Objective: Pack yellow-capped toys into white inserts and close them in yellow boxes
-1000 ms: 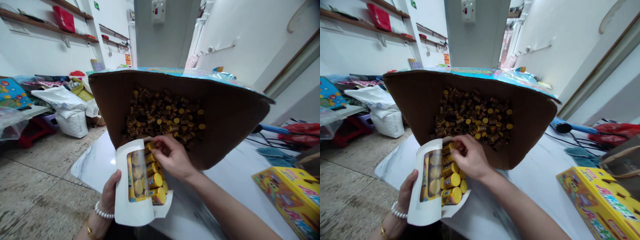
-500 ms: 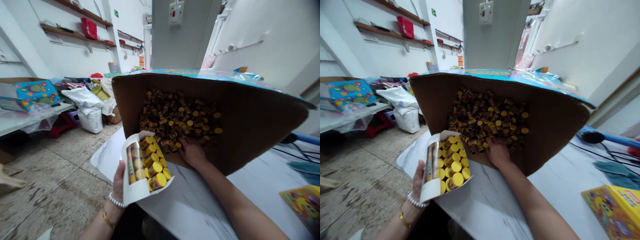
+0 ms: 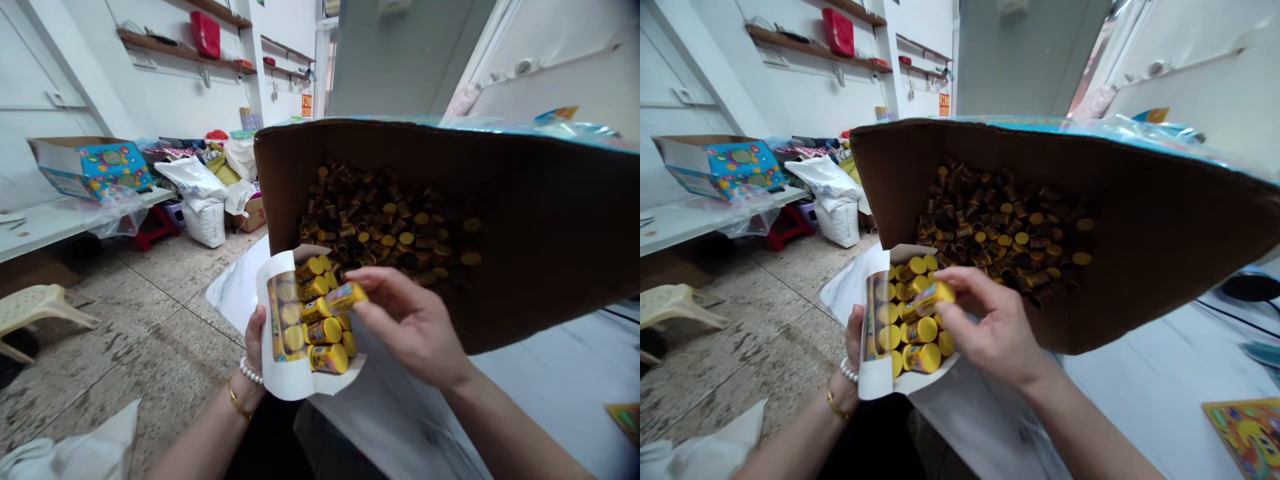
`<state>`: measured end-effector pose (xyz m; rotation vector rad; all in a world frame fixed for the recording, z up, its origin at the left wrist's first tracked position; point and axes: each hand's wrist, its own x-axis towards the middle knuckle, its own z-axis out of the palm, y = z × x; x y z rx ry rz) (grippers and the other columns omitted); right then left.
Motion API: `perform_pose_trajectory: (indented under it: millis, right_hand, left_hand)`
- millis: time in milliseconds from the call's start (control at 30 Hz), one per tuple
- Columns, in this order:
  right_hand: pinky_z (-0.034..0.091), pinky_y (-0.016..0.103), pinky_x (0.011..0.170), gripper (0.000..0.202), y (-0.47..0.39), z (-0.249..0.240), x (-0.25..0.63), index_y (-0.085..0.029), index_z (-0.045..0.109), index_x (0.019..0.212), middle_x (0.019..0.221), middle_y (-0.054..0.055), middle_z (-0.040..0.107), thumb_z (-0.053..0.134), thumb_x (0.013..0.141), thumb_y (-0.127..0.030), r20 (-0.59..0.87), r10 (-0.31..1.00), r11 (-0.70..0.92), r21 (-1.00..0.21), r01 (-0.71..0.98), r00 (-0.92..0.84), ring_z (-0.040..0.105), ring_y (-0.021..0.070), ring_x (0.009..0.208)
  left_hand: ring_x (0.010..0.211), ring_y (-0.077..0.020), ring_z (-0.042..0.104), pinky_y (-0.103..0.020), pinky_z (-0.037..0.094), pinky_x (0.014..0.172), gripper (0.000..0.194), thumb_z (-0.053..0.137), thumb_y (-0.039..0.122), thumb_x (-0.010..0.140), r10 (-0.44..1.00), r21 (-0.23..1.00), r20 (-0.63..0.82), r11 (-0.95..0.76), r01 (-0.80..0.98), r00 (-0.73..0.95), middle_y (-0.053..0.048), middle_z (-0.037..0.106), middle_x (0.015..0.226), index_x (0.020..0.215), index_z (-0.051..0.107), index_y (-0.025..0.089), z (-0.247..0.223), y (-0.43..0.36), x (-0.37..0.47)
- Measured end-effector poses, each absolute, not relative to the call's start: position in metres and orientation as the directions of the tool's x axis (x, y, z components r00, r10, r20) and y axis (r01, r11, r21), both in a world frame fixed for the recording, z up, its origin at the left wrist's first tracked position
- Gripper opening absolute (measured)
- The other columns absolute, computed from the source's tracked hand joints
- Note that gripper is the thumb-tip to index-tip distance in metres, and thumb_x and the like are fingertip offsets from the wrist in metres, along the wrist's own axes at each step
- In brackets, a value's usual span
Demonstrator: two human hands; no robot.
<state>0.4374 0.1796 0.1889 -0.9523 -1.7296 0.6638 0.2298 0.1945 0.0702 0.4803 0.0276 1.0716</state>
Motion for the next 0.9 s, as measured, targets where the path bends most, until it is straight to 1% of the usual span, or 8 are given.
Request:
perform_pose_trajectory:
  millis: [133,233,400,533,600,667,767,900]
  right_hand:
    - [0.052,0.042,0.099,0.021,0.165,0.185,0.415,-0.026,0.065,0.103,0.098,0.002,0.074,0.063,0.084,-0.017,0.624,0.655,0.756,-0.554,0.349,-0.427,0.067,0.0204,0.097]
    - [0.043,0.045,0.11,0.017,0.168,0.181,0.409,-0.024,0.065,0.102,0.09,0.001,0.074,0.061,0.086,-0.018,0.567,0.583,0.807,-0.486,0.335,-0.581,0.068,0.0168,0.084]
    - [0.034,0.051,0.116,0.026,0.169,0.19,0.418,-0.024,0.072,0.109,0.116,0.008,0.07,0.07,0.084,-0.031,0.471,0.536,0.839,-0.391,0.379,-0.7,0.053,0.0288,0.126]
    - [0.046,0.047,0.105,0.015,0.189,0.186,0.446,-0.026,0.073,0.099,0.103,0.005,0.074,0.063,0.089,-0.031,0.601,0.654,0.754,-0.469,0.46,-0.459,0.061,0.027,0.116]
    - [0.053,0.04,0.091,0.018,0.21,0.171,0.463,-0.024,0.072,0.094,0.095,0.005,0.075,0.055,0.093,-0.028,0.605,0.772,0.54,-0.46,0.704,-0.197,0.068,0.0238,0.099]
    - [0.053,0.036,0.084,0.022,0.23,0.151,0.478,-0.02,0.071,0.098,0.099,0.009,0.074,0.05,0.094,-0.026,0.499,0.864,0.243,-0.294,0.924,-0.068,0.068,0.0241,0.095]
    - [0.051,0.038,0.078,0.027,0.246,0.126,0.488,-0.014,0.07,0.105,0.105,0.017,0.072,0.047,0.093,-0.022,0.29,0.953,0.1,-0.035,0.994,-0.086,0.065,0.0311,0.103]
    - [0.051,0.036,0.073,0.027,0.244,0.119,0.484,-0.016,0.07,0.108,0.094,0.015,0.073,0.054,0.086,-0.019,0.156,0.967,0.209,-0.022,0.978,-0.203,0.067,0.0301,0.093]
  left_hand:
    - [0.112,-0.0259,0.068,-0.038,0.048,0.105,0.04,0.057,0.047,0.091,0.896,0.352,0.223,0.293,-0.889,0.383,-0.005,0.075,0.116,0.118,0.068,0.018,0.068,0.196,0.228]
    - [0.102,-0.0221,0.071,-0.032,0.053,0.097,0.042,0.055,0.045,0.094,0.886,0.337,0.222,0.321,-0.885,0.406,-0.005,0.076,0.114,0.12,0.067,0.015,0.065,0.197,0.225]
    - [0.107,-0.0263,0.07,-0.038,0.055,0.095,0.045,0.058,0.046,0.091,0.868,0.367,0.207,0.36,-0.858,0.452,-0.009,0.074,0.119,0.123,0.066,0.015,0.065,0.195,0.225]
    - [0.126,-0.0365,0.057,-0.052,0.045,0.105,0.051,0.05,0.051,0.093,0.855,0.385,0.213,0.371,-0.845,0.473,-0.011,0.068,0.129,0.128,0.063,0.016,0.069,0.193,0.228]
    - [0.129,-0.0376,0.055,-0.054,0.043,0.107,0.05,0.056,0.052,0.089,0.856,0.381,0.21,0.374,-0.845,0.473,-0.011,0.069,0.128,0.124,0.065,0.017,0.07,0.194,0.228]
    - [0.131,-0.0356,0.054,-0.053,0.042,0.11,0.046,0.065,0.051,0.084,0.865,0.383,0.207,0.358,-0.851,0.457,-0.011,0.071,0.124,0.118,0.069,0.02,0.07,0.194,0.227]
    - [0.135,-0.0365,0.049,-0.052,0.041,0.11,0.048,0.067,0.054,0.083,0.847,0.419,0.205,0.376,-0.826,0.49,-0.01,0.071,0.125,0.118,0.069,0.02,0.07,0.192,0.226]
    - [0.135,-0.0407,0.047,-0.055,0.041,0.109,0.059,0.067,0.062,0.078,0.812,0.47,0.203,0.409,-0.782,0.547,-0.013,0.068,0.128,0.117,0.069,0.019,0.069,0.189,0.228]
